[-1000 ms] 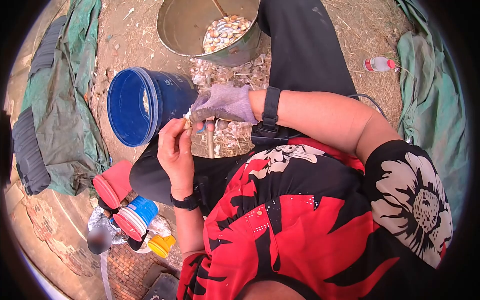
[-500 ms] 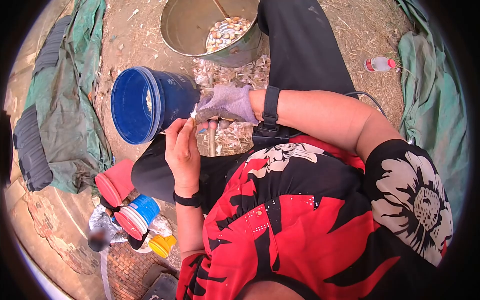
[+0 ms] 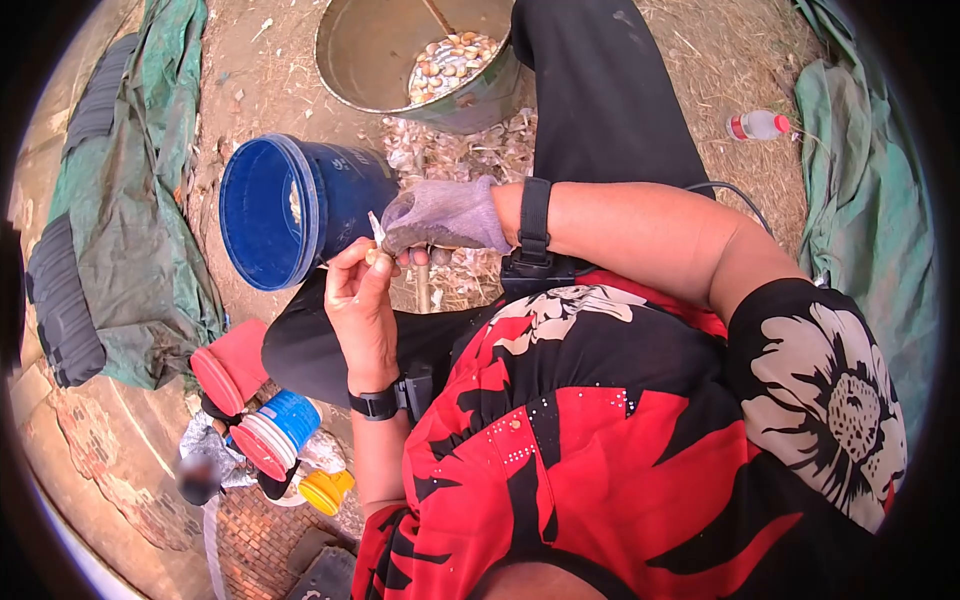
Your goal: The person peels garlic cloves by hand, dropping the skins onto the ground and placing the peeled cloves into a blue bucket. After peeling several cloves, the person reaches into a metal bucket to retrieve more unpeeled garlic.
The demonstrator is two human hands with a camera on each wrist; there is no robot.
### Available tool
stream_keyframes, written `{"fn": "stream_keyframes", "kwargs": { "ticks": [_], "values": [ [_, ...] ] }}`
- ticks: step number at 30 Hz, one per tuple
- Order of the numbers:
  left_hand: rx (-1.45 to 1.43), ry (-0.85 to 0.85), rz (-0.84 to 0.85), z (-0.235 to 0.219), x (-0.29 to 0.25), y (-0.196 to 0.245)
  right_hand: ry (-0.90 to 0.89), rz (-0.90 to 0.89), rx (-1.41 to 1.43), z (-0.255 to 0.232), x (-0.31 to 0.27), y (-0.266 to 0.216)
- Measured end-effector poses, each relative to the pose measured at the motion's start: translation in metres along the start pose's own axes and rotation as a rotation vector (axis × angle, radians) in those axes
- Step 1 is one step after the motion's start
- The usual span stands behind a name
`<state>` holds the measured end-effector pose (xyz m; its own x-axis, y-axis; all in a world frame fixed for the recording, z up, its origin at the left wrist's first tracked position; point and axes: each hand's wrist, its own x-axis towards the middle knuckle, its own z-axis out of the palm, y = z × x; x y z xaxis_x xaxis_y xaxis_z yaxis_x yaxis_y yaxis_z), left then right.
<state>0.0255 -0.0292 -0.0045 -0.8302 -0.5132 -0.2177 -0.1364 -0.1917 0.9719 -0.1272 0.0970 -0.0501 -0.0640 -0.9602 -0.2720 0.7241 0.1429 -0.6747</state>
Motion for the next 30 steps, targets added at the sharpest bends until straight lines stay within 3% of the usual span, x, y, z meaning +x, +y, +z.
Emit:
{"fn": "stream_keyframes", "kwargs": {
  "ticks": [4, 6, 8, 10, 14, 21, 30],
  "values": [
    [-0.204, 0.015, -0.026, 0.007, 0.000, 0.020, 0.113, 0.045, -0.194, -0.007, 0.008, 0.004],
    [-0.238, 0.017, -0.027, 0.010, 0.000, 0.029, 0.254, -0.079, -0.954, -0.011, 0.010, 0.005],
    [0.005, 0.067, -0.034, 0.010, 0.000, 0.033, 0.271, -0.108, -0.919, -0.007, 0.008, 0.004],
    [0.062, 0.089, -0.009, 0.008, 0.000, 0.028, 0.147, -0.050, -0.221, 0.000, 0.000, -0.002],
    [0.209, 0.065, 0.004, 0.004, -0.002, 0.024, 0.038, -0.066, -0.011, -0.001, -0.003, -0.006],
    [0.306, -0.026, 0.077, 0.000, -0.004, 0.016, 0.016, -0.066, -0.058, -0.005, -0.001, 0.001],
    [0.281, -0.019, 0.091, 0.002, -0.005, 0.015, 0.009, -0.028, -0.096, 0.001, -0.008, -0.009]
  ]
}}
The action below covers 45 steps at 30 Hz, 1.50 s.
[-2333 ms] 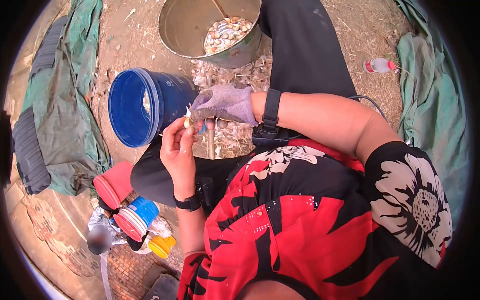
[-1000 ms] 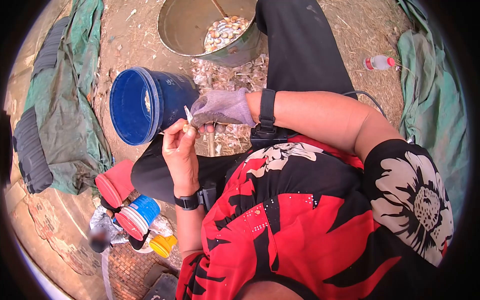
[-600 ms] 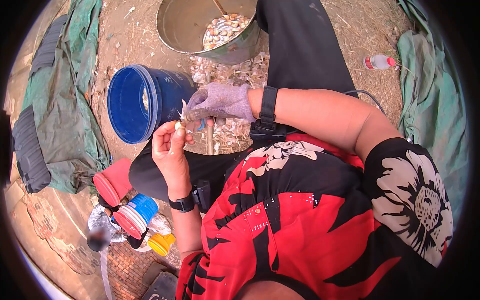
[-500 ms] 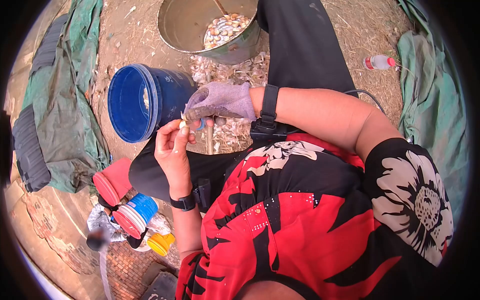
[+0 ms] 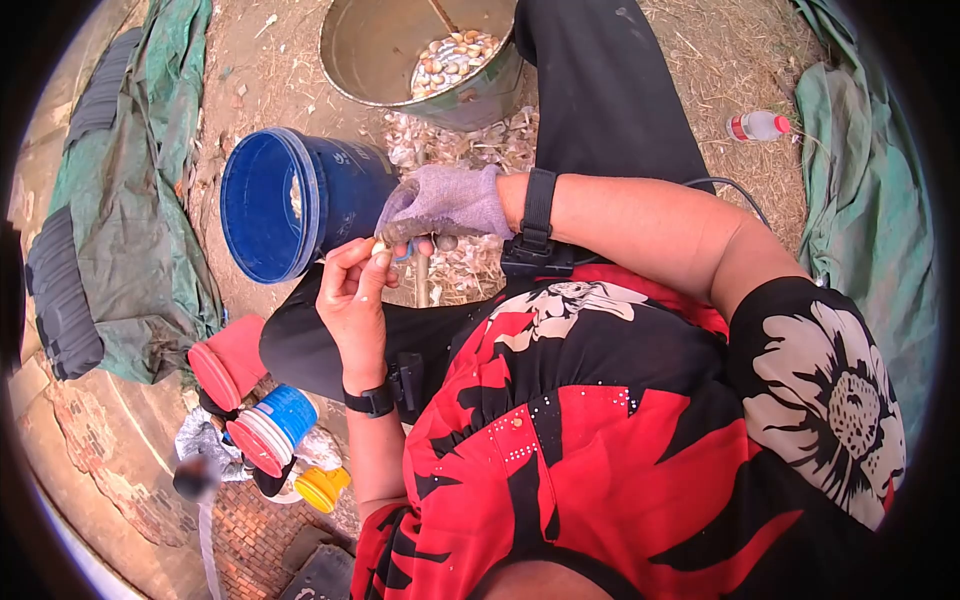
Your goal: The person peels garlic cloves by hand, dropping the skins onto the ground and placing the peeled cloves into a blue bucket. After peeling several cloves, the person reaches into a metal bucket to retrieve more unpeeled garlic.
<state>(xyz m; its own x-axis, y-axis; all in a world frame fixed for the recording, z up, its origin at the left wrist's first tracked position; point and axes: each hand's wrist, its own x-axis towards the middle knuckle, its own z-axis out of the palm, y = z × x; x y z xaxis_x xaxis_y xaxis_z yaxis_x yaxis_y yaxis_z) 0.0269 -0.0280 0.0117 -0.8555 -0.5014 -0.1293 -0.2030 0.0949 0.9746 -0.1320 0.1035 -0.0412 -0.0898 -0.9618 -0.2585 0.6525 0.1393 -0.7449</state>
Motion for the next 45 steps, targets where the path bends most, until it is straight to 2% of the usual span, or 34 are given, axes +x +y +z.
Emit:
{"fn": "stream_keyframes", "kwargs": {
  "ticks": [3, 6, 15, 17, 19, 21, 22, 24, 26, 28, 30, 31, 33, 37, 43, 45],
  "values": [
    [-0.025, 0.014, 0.006, 0.002, 0.000, 0.001, 0.023, 0.014, -0.032, 0.000, -0.001, -0.001],
    [-0.023, 0.033, 0.017, 0.004, 0.001, 0.002, -0.019, -0.019, 0.096, -0.003, 0.003, 0.006],
    [0.028, -0.014, -0.025, 0.006, 0.002, -0.001, 0.044, -0.042, -0.066, -0.003, 0.007, 0.009],
    [0.064, -0.030, -0.005, 0.007, 0.004, 0.005, 0.031, 0.052, 0.073, -0.004, 0.010, 0.010],
    [0.101, -0.047, 0.015, 0.006, 0.005, 0.004, 0.029, 0.058, 0.097, -0.002, 0.008, 0.008],
    [-0.017, -0.022, 0.006, 0.002, 0.006, -0.004, 0.027, 0.064, 0.122, -0.001, 0.008, 0.007],
    [-0.017, -0.022, 0.005, 0.002, 0.006, -0.003, 0.046, 0.091, 0.081, -0.001, 0.010, 0.008],
    [-0.296, 0.074, -0.052, 0.003, 0.005, 0.003, 0.064, 0.117, 0.039, -0.003, 0.012, 0.009],
    [-0.378, 0.086, -0.019, 0.002, 0.007, 0.007, 0.161, 0.094, -0.536, -0.006, 0.014, 0.012],
    [-0.429, 0.103, 0.042, -0.001, 0.008, 0.012, 0.154, 0.103, -0.495, -0.005, 0.010, 0.014],
    [-0.404, 0.087, 0.038, -0.005, 0.008, 0.011, 0.037, 0.059, -0.025, 0.004, 0.003, 0.008],
    [-0.367, 0.068, 0.033, -0.007, 0.007, 0.008, 0.036, 0.057, -0.026, 0.004, 0.002, 0.007],
    [-0.332, 0.045, 0.026, -0.007, 0.006, 0.005, -0.093, 0.010, 0.172, 0.001, 0.000, 0.007],
    [-0.222, 0.012, 0.057, -0.001, 0.000, 0.002, -0.127, 0.033, 0.128, 0.001, 0.004, 0.008],
    [-0.205, 0.021, 0.043, 0.004, 0.003, -0.005, -0.016, 0.008, 0.050, 0.002, 0.002, 0.008],
    [-0.173, 0.065, 0.028, 0.007, 0.006, -0.007, 0.030, -0.145, -0.041, 0.002, 0.004, 0.010]
  ]
}}
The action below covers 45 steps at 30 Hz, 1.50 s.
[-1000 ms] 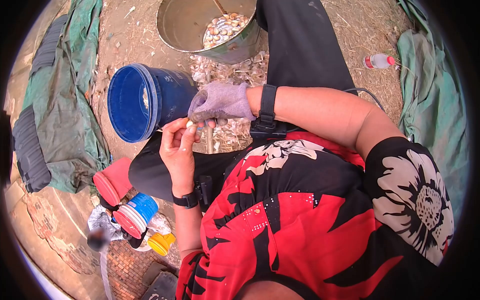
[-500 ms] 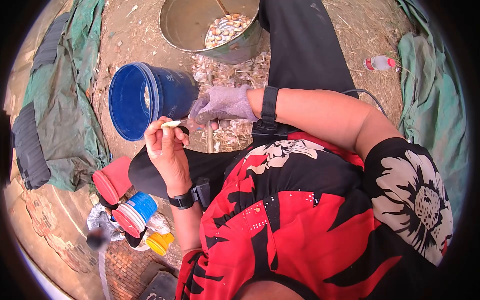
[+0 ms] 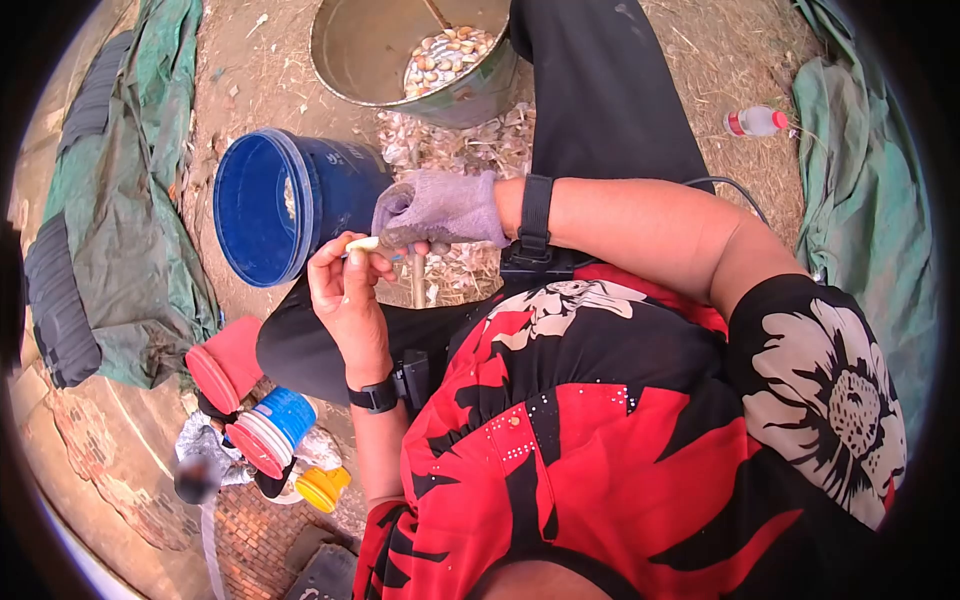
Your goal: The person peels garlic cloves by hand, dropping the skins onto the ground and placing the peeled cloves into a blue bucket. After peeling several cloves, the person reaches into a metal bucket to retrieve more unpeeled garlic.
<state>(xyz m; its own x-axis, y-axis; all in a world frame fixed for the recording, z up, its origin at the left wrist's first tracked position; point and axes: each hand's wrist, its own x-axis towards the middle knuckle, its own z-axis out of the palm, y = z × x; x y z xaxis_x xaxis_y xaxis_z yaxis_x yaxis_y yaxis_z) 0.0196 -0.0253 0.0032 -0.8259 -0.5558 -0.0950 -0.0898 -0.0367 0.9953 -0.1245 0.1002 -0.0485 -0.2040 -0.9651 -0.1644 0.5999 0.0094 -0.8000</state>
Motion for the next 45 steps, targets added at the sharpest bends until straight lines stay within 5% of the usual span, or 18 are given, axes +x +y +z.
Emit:
{"fn": "stream_keyframes", "kwargs": {
  "ticks": [7, 10, 15, 17, 19, 20, 24, 29, 32, 34, 37, 39, 40, 41, 43, 45],
  "values": [
    [0.163, -0.060, -0.190, -0.008, 0.005, -0.014, 0.033, 0.011, 0.033, 0.000, 0.004, -0.004],
    [0.121, -0.111, -0.294, -0.001, 0.004, -0.013, 0.032, -0.029, -0.254, 0.001, 0.005, -0.002],
    [-0.246, -0.086, -0.443, -0.015, 0.008, -0.014, -0.213, 0.167, 0.151, 0.003, -0.005, -0.015],
    [-0.255, 0.050, -0.364, -0.019, 0.012, -0.009, -0.191, 0.104, 0.183, -0.003, 0.000, 0.000],
    [-0.289, 0.111, -0.323, -0.016, 0.010, 0.009, -0.016, 0.073, 0.526, -0.008, 0.005, 0.015],
    [-0.329, 0.098, -0.322, -0.013, 0.009, 0.015, -0.092, -0.043, 0.673, -0.011, 0.003, 0.020],
    [-0.208, -0.096, -0.302, -0.007, 0.001, 0.013, -0.034, 0.033, 1.062, -0.014, 0.012, 0.031],
    [0.312, -0.158, -0.322, 0.031, 0.002, -0.008, -0.145, -0.139, 0.865, -0.015, 0.022, 0.051],
    [0.390, -0.183, -0.224, 0.035, 0.004, -0.015, 0.025, -0.147, 0.744, -0.009, 0.016, 0.035],
    [0.060, -0.141, -0.429, 0.031, 0.006, -0.005, 0.037, -0.122, 0.791, -0.009, 0.018, 0.033],
    [-0.324, -0.134, -0.463, 0.018, 0.011, 0.004, 0.117, -0.197, 0.663, -0.012, 0.018, 0.028],
    [-0.419, -0.170, -0.442, 0.006, 0.014, 0.007, 0.330, 0.118, 0.630, -0.009, 0.011, 0.009],
    [-0.466, -0.142, -0.450, 0.003, 0.015, 0.009, 0.357, 0.135, 0.497, -0.008, 0.012, 0.007],
    [-0.513, -0.113, -0.456, 0.000, 0.016, 0.011, 0.354, 0.137, 0.499, -0.008, 0.010, 0.004],
    [-0.588, -0.107, -0.490, -0.007, 0.017, 0.007, 0.250, 0.116, 0.009, -0.007, 0.005, -0.006],
    [-0.666, -0.105, -0.523, -0.009, 0.017, 0.002, 0.175, 0.075, 0.092, -0.003, 0.004, -0.005]
  ]
}}
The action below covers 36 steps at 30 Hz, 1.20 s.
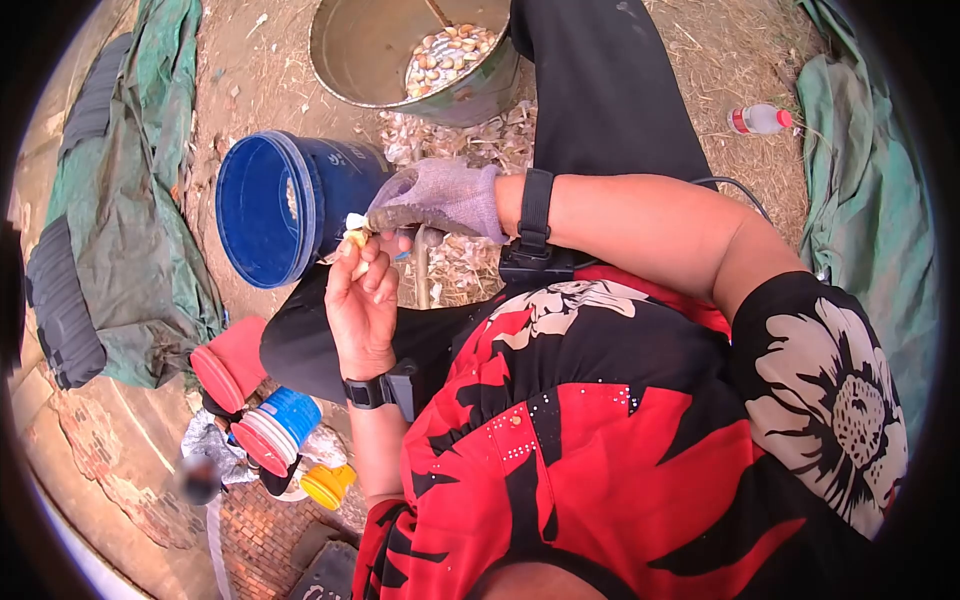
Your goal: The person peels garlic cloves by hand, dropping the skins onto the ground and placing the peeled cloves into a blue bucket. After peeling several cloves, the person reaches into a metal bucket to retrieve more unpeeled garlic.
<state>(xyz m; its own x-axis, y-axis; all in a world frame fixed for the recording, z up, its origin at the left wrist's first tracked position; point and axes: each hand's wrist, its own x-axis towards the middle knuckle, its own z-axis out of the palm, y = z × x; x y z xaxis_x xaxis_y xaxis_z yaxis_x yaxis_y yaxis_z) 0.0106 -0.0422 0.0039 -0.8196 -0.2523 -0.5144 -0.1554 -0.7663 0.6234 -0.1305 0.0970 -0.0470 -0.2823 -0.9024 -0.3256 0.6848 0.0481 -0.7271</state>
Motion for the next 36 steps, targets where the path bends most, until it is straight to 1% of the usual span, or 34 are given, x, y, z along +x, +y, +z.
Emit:
{"fn": "stream_keyframes", "kwargs": {
  "ticks": [2, 3, 5, 6, 8, 12, 14, 15, 17, 18, 20, 21, 23, 24, 26, 27, 29, 30, 32, 33, 35, 36],
  "values": [
    [-0.127, 0.023, -0.002, -0.002, 0.000, -0.004, -0.074, -0.028, -0.039, 0.003, -0.008, -0.006],
    [-0.130, 0.023, -0.003, -0.004, 0.000, -0.007, -0.072, -0.025, -0.040, 0.001, -0.004, 0.000],
    [-0.136, 0.045, -0.005, -0.006, 0.001, -0.010, -0.108, -0.099, 0.032, 0.001, 0.006, 0.010],
    [-0.138, 0.044, -0.004, -0.005, 0.002, -0.011, -0.108, -0.099, 0.029, -0.003, 0.006, 0.013],
    [-0.062, 0.073, 0.029, -0.002, 0.001, -0.013, -0.063, -0.106, -0.126, 0.001, -0.003, 0.000],
    [-0.061, 0.074, 0.035, -0.006, 0.001, -0.015, -0.014, -0.144, -0.185, 0.003, 0.001, 0.005],
    [-0.035, 0.102, 0.018, -0.010, 0.001, -0.017, -0.008, -0.178, -0.339, 0.002, 0.003, 0.004],
    [-0.035, 0.102, 0.019, -0.012, 0.000, -0.018, -0.009, -0.179, -0.339, 0.001, 0.003, 0.005],
    [-0.044, 0.125, 0.010, -0.013, -0.001, -0.020, 0.001, -0.360, -0.631, 0.000, 0.004, 0.004],
    [-0.042, 0.125, 0.012, -0.012, -0.002, -0.020, 0.000, -0.362, -0.631, 0.001, 0.004, 0.004],
    [-0.063, 0.130, 0.009, -0.011, -0.003, -0.021, 0.007, -0.290, -0.609, 0.004, -0.001, -0.001],
    [-0.062, 0.129, 0.009, -0.011, -0.004, -0.022, 0.007, -0.292, -0.608, 0.005, -0.003, -0.004],
    [-0.059, 0.144, 0.021, -0.010, -0.004, -0.022, -0.025, -0.200, -0.522, 0.007, -0.007, -0.009],
    [-0.058, 0.143, 0.022, -0.011, -0.004, -0.023, -0.025, -0.201, -0.522, 0.005, -0.005, -0.005],
    [-0.023, 0.156, 0.021, -0.012, -0.003, -0.025, 0.025, -0.462, -0.801, 0.001, 0.002, 0.005],
    [-0.020, 0.156, 0.022, -0.012, -0.003, -0.027, 0.026, -0.464, -0.800, -0.001, 0.003, 0.010],
    [0.021, 0.178, 0.006, -0.010, -0.004, -0.030, 0.067, -0.414, -0.896, -0.002, 0.003, 0.012],
    [0.023, 0.178, 0.005, -0.008, -0.005, -0.030, 0.068, -0.414, -0.895, -0.002, 0.004, 0.014],
    [0.052, 0.194, -0.014, -0.002, -0.007, -0.025, 0.055, -0.443, -0.779, -0.002, 0.005, 0.012],
    [0.051, 0.194, -0.014, 0.002, -0.007, -0.023, 0.054, -0.443, -0.779, -0.002, 0.004, 0.011],
    [0.231, 0.158, 0.104, 0.009, -0.008, -0.017, -0.048, -0.114, -0.341, 0.004, -0.002, 0.001],
    [0.232, 0.158, 0.103, 0.012, -0.008, -0.017, -0.047, -0.114, -0.340, 0.003, -0.001, 0.002]
  ]
}}
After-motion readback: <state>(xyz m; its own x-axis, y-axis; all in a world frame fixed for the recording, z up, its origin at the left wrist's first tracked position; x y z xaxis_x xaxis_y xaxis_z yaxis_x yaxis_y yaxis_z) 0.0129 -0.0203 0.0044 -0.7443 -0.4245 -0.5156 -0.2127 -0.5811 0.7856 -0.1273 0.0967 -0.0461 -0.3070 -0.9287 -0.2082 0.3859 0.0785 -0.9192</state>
